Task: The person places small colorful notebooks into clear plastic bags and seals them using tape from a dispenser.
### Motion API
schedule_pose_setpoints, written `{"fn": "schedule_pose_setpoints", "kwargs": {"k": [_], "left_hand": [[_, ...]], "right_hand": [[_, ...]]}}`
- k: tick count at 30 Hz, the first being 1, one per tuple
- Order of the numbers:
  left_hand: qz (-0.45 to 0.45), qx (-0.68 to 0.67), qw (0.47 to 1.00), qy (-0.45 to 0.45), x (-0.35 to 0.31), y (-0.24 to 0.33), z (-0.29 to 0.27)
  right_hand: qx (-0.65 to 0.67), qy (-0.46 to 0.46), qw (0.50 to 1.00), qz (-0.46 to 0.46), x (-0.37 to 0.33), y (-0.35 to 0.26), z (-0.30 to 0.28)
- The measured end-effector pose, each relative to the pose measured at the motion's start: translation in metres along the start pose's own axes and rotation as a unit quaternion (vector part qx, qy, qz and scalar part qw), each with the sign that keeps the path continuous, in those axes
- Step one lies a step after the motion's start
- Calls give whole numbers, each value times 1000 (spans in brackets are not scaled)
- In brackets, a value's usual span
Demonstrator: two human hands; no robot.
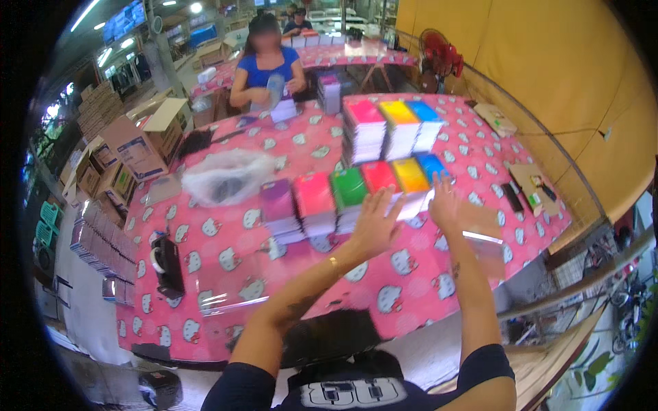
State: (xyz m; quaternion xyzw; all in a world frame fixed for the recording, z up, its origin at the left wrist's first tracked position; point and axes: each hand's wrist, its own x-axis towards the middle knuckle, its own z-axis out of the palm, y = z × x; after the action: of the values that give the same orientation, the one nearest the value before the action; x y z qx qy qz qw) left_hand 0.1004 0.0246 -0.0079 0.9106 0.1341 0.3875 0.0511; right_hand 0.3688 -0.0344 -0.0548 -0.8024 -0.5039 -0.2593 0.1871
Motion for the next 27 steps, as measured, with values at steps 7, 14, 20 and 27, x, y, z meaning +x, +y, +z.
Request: {"fn": "schedule_pose_setpoints", "kwargs": {"k": [7,14,20,27], "left_hand": [[-37,177,983,-34,67,-39,126],[-78,4,997,-7,62,59,-30],[-268,21,941,-205,-78,57,77],[-235,267,931,80,-22,-28,-10]], "right_hand": [[135,-3,991,4,12,43,-25],[572,-120,811,-38,-129,47,-22],[471,-341,793,-180,-130,-14,18],[283,90,919,-260,18,-82,-5]]}}
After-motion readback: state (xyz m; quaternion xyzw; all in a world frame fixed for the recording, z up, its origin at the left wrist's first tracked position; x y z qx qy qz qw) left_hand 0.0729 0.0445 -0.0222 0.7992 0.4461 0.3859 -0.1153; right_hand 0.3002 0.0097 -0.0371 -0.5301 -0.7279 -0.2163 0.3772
